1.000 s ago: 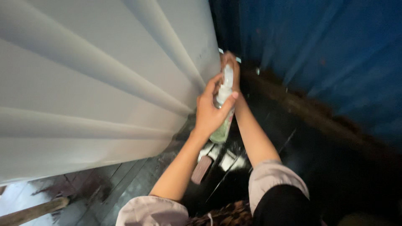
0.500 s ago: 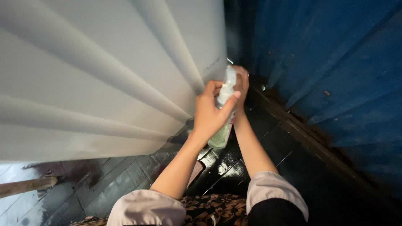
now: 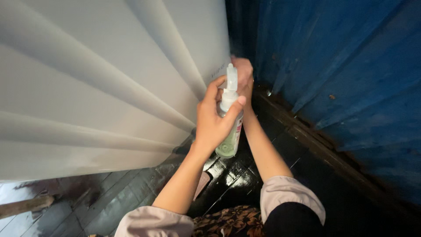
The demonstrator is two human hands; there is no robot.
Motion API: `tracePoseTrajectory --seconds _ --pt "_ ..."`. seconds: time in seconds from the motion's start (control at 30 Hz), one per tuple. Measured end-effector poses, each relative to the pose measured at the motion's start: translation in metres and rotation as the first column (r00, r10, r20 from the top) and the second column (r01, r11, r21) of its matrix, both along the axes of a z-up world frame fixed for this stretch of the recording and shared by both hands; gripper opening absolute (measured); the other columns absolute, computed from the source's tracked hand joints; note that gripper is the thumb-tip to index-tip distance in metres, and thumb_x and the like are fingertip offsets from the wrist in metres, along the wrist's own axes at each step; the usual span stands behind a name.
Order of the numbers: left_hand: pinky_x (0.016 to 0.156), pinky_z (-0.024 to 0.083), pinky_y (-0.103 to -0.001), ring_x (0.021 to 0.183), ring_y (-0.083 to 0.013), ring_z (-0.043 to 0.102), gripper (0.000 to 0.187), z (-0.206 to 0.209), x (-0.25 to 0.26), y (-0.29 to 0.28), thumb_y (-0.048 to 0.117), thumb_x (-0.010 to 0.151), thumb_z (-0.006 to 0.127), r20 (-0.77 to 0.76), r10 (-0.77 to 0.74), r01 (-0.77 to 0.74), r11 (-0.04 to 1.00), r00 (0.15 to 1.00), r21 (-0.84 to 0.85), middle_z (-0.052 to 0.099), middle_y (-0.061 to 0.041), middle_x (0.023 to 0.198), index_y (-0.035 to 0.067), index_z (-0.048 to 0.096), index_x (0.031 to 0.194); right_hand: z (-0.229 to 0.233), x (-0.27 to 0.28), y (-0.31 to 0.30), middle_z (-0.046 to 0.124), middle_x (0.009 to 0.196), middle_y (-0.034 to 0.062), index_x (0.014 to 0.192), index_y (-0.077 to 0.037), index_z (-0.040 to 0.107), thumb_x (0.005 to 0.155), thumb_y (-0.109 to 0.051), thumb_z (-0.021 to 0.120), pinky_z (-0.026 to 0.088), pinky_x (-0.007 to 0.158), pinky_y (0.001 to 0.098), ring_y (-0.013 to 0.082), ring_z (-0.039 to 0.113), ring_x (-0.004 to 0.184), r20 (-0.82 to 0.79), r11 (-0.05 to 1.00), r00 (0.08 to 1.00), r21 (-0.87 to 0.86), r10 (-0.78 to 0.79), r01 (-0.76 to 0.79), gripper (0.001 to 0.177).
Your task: The person sprays a cleaning solution onto the side of a white appliance and wipes the surface with a pink cloth. The person repeatedly sprays and wipes the same area of the appliance.
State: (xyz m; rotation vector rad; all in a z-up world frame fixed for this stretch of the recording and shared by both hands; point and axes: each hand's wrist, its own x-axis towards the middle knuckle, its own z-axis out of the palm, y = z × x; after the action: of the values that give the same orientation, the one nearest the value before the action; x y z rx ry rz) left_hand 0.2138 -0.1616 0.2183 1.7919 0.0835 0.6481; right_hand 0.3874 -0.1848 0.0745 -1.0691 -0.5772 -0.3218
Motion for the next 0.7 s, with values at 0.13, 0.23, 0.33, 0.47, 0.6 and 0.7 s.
tracePoseTrajectory --seconds 0.13,0.23,0.33,0.47,0.6,0.7 --pt "0.086 0.057 -0.029 0.092 -0.0118 0.069 0.055 0.034 -0.015 0.005 0.021 0.096 0.073 0.051 -0.049 0.051 0.997 0.997 -0.051 0.074 -0.008 0.099 0.001 0.052 0.143 0.066 0.032 0.010 0.061 0.123 0.0119 0.134 -0.001 0.049 0.107 -0.036 0.051 0.050 0.097 0.0369 0.0217 0.059 0.109 0.128 0.999 0.991 0.020 0.024 -0.027 0.045" --pt "0.088 0.056 -0.029 0.092 -0.0124 0.068 0.057 0.046 -0.022 0.007 0.020 0.096 0.074 0.065 -0.071 0.076 0.995 0.995 -0.072 0.073 -0.008 0.099 0.001 0.052 0.145 0.105 0.059 0.018 0.060 0.125 0.0124 0.139 0.000 0.047 0.107 -0.039 0.051 0.050 0.098 0.0377 0.0223 0.059 0.110 0.118 0.992 0.987 0.048 0.110 -0.116 0.050" --pt "0.093 0.056 -0.030 0.099 -0.0130 0.069 0.056 0.052 -0.030 0.011 0.020 0.098 0.073 0.104 -0.098 0.104 0.993 0.990 -0.058 0.073 -0.008 0.105 0.001 0.050 0.145 0.108 0.059 0.023 0.060 0.126 0.0130 0.143 0.000 0.046 0.107 -0.042 0.051 0.049 0.099 0.0384 0.0230 0.059 0.112 0.144 0.988 0.982 0.072 0.124 -0.136 0.056" --pt "0.093 0.056 -0.030 0.099 -0.0142 0.070 0.056 0.050 -0.039 0.013 0.021 0.096 0.073 0.067 -0.085 0.089 0.994 0.994 -0.065 0.075 -0.010 0.106 0.002 0.051 0.144 0.064 0.017 0.016 0.061 0.138 0.0135 0.147 -0.001 0.043 0.107 -0.044 0.051 0.050 0.109 0.0366 0.0226 0.061 0.126 0.246 0.997 0.967 -0.003 -0.069 0.071 0.059" --pt "0.095 0.057 -0.031 0.101 -0.0148 0.073 0.052 0.045 -0.047 0.012 0.021 0.096 0.073 0.051 -0.065 0.067 0.997 0.997 -0.041 0.077 -0.010 0.107 0.002 0.054 0.141 0.043 -0.004 0.006 0.060 0.135 0.0149 0.146 0.000 0.044 0.107 -0.039 0.053 0.050 0.106 0.0365 0.0229 0.060 0.123 0.198 0.982 0.966 -0.061 -0.165 0.180 0.056" --pt "0.097 0.055 -0.031 0.107 -0.0143 0.069 0.052 0.051 -0.058 0.013 0.019 0.098 0.072 0.111 -0.101 0.108 0.992 0.989 -0.062 0.074 -0.010 0.114 0.001 0.051 0.143 0.072 0.013 0.010 0.059 0.133 0.0159 0.145 0.001 0.044 0.108 -0.035 0.054 0.050 0.104 0.0365 0.0231 0.060 0.121 0.204 0.982 0.963 -0.040 -0.174 0.186 0.053"
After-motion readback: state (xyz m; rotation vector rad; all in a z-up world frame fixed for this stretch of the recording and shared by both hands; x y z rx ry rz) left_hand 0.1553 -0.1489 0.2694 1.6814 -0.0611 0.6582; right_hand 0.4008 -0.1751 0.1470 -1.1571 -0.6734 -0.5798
